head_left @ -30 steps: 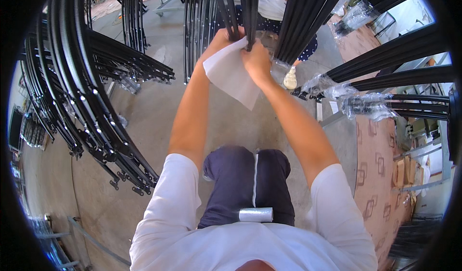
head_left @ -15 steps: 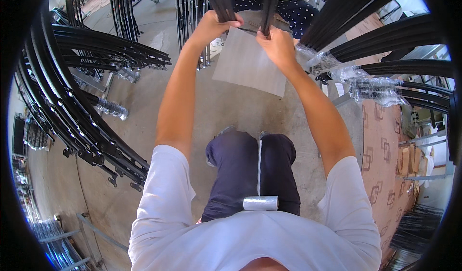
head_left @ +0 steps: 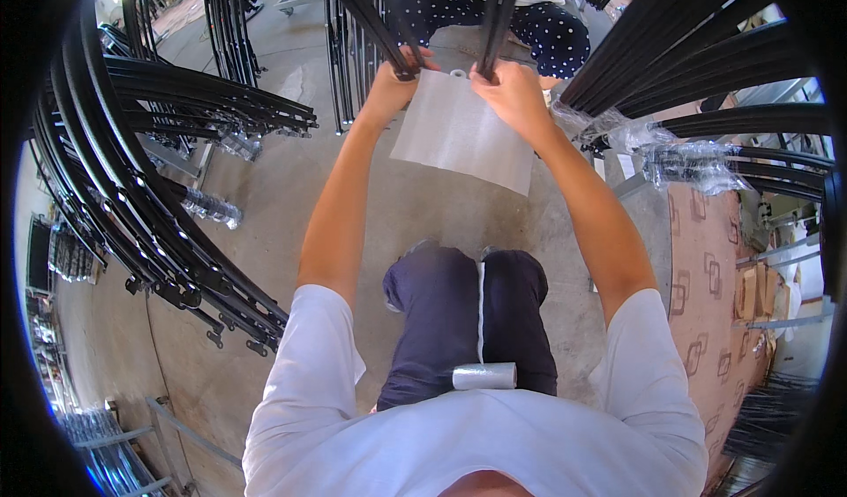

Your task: The person wraps bundles of black metal rods with plastic film by hand, securing the ends of the film to the rods.

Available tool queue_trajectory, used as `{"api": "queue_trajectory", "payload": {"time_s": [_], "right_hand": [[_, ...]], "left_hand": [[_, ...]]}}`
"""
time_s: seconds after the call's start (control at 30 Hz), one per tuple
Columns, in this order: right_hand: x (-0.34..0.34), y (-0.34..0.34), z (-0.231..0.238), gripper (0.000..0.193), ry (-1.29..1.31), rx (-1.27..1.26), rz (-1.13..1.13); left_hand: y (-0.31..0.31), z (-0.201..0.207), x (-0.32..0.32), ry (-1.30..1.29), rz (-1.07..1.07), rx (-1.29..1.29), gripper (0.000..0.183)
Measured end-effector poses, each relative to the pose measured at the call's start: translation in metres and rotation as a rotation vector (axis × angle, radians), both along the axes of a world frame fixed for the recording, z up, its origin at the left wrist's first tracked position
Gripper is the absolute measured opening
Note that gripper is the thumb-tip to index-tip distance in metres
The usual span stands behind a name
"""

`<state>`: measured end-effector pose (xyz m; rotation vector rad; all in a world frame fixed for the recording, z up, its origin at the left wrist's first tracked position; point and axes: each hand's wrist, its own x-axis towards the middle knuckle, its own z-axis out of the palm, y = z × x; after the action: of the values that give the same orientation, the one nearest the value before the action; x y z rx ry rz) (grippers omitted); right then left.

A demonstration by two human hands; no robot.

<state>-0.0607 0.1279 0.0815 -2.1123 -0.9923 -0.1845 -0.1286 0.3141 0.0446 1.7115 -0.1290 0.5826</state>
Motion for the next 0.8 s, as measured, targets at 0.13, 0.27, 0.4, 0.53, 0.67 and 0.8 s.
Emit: {"api": "queue_trajectory", "payload": {"time_s": [0.13, 0.27, 0.4, 0.53, 0.67, 0.8], "right_hand": [[-0.003, 0.008, 0.004, 0.028, 0.035, -0.055, 0.195], [0.009, 0.013, -0.003, 0.046, 0.021, -0.210, 0.300], [0.027, 0.015, -0.025, 0.054, -0.029, -0.370, 0.290], [0.035, 0.016, -0.046, 0.043, -0.069, -0.403, 0.331], [0.051, 0.026, -0.063, 0.031, -0.120, -0.407, 0.278], [0.040, 0.034, -0.062, 0.027, -0.001, -0.345, 0.277]], "left_hand": [[0.002, -0.015, -0.001, 0.126, -0.221, -0.100, 0.036], [-0.001, -0.008, -0.005, 0.102, -0.405, -0.356, 0.041], [0.001, -0.005, -0.007, 0.064, -0.376, -0.392, 0.042], [0.002, -0.017, 0.004, 0.006, -0.150, -0.059, 0.028], [-0.001, -0.016, 0.009, -0.004, -0.071, 0.006, 0.017], [0.007, -0.023, 0.009, 0.082, -0.118, -0.005, 0.022]]}}
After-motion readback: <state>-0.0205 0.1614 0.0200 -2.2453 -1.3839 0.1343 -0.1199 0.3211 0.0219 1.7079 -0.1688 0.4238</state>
